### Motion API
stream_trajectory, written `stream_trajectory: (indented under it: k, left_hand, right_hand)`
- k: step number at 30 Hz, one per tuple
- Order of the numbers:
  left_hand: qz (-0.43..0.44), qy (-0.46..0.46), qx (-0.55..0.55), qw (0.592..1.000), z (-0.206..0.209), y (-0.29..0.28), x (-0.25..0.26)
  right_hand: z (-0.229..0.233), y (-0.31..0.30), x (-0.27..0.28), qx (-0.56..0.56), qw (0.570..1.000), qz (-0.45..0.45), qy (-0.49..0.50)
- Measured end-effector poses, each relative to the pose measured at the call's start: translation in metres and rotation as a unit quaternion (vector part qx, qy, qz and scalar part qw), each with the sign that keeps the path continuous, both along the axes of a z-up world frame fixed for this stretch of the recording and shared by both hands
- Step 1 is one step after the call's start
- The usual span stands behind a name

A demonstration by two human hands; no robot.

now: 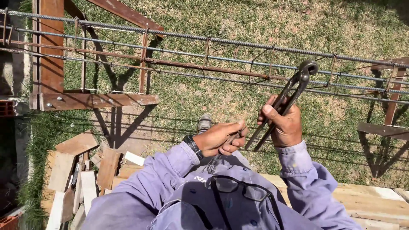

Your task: The person uses a rebar tying tool to twist wire ties around the intersections of a steel rebar grid. They repeatedly position the tool, rotate the handles to tighten the wire, and move along the grid to secure multiple joints.

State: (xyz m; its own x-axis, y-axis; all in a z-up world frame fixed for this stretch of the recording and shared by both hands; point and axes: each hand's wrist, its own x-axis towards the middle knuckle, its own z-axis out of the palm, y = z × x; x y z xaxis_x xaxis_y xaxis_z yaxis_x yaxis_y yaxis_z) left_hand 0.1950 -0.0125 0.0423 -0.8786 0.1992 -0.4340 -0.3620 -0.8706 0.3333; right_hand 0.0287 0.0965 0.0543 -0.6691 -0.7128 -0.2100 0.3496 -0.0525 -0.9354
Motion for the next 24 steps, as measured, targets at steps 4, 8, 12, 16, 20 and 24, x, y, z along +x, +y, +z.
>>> stream_trajectory:
  k: [4,8,12,16,20,24]
  left_hand:
    - [-0.031,-0.088,-0.076,0.993,-0.063,0.003,-0.003]
    - [-0.084,-0.103,-0.426,0.895,-0.041,0.018,-0.017]
    - [-0.05,0.034,-0.42,0.906,0.01,0.018,-0.026]
    - [0.03,0.165,-0.362,0.917,0.032,0.021,-0.012]
    - [0.06,0.218,-0.45,0.864,0.059,0.013,0.003]
    - [0.019,0.251,-0.518,0.818,0.062,0.008,0.005]
  right_hand:
    - [0.007,0.014,-0.004,0.003,0.999,-0.043,-0.014]
    - [0.016,0.027,-0.024,0.0,0.995,-0.095,0.006]
    - [0.002,0.045,-0.06,0.015,0.995,-0.097,-0.004]
    - [-0.013,0.06,-0.099,0.028,0.991,-0.096,-0.083]
    - [-0.018,0.061,-0.122,0.036,0.976,-0.146,-0.159]
    - [-0.026,0.06,-0.126,0.036,0.971,-0.141,-0.187]
